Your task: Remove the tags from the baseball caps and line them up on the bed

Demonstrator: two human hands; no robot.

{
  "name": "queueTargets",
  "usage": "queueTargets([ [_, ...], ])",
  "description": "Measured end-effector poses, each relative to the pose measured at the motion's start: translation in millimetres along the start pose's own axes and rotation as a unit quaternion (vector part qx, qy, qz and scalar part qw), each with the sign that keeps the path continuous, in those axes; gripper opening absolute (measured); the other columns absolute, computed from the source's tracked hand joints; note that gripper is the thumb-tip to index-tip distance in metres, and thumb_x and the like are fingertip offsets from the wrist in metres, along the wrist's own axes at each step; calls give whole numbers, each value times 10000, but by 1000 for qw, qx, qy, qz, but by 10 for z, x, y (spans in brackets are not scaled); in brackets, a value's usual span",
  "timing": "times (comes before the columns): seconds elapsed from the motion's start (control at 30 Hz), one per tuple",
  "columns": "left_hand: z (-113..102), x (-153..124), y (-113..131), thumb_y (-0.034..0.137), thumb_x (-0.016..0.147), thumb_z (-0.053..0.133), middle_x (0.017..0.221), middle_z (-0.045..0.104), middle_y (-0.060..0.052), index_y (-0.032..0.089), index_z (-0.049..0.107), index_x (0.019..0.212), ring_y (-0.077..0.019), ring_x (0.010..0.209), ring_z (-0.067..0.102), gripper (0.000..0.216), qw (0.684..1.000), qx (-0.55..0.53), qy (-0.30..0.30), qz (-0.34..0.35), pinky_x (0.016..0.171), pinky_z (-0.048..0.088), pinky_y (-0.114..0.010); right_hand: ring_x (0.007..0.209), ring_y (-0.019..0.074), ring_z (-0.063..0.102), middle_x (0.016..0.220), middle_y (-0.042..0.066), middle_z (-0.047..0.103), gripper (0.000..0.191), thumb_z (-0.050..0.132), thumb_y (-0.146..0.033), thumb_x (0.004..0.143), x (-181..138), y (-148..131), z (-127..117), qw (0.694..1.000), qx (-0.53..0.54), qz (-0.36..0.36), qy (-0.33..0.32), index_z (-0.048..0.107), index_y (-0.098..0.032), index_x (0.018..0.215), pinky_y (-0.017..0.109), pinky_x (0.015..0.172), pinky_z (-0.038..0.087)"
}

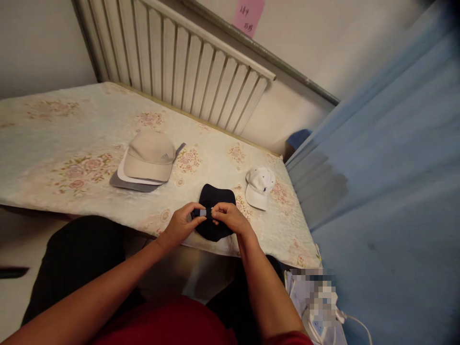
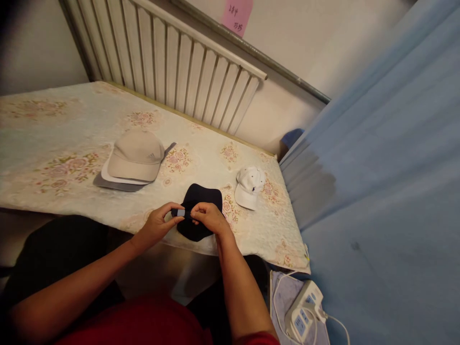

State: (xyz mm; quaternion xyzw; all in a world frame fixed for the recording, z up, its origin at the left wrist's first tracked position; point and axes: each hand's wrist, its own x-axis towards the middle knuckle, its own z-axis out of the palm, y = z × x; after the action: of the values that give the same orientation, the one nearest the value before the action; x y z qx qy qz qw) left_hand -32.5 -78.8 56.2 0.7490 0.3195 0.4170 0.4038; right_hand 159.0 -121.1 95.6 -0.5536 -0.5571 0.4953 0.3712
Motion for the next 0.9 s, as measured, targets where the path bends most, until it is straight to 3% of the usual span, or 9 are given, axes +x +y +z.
queueTargets([
  [0.2,-15,0,-17,312,828,616,882,654,-18,204,608,948,-174,843,613,162,999,-1,-12,30,808,482,-310,537,86,508,598,-42,567,86,596,-243,745,37,-94,130,1000,-4,-12,10,614,-169,704,215,564,393],
  [0.37,-42,4,-28,302,794,654,885,602,-43,192,611,902,-199,888,567,160,995,40,57,68,820,458,-337,540,94,520,617,-44,564,83,605,-240,726,12,-119,196,999,-6,-8,48,626,-175,773,224,552,412],
  [0.53,-56,-32,-9,301,739,666,809,608,-31,188,624,848,-194,776,543,162,994,70,83,-21,738,442,-329,625,112,538,673,-53,571,246,638,-203,732,-74,-129,239,985,-123,-75,89,664,-214,977,241,623,435],
  [0.7,-86,-60,91,335,740,624,801,640,-10,194,632,893,-167,696,547,208,991,-2,26,-128,687,442,-300,882,166,615,989,18,687,329,687,-190,743,-97,-132,345,952,-245,-151,103,653,-234,1067,293,823,462],
  [0.9,-138,-75,141,389,804,556,854,651,-10,194,633,927,-180,796,584,243,988,-63,-25,-136,740,450,-290,868,192,625,967,35,697,218,659,-229,796,-96,-84,482,916,-336,-169,140,659,-241,1014,306,780,470],
])
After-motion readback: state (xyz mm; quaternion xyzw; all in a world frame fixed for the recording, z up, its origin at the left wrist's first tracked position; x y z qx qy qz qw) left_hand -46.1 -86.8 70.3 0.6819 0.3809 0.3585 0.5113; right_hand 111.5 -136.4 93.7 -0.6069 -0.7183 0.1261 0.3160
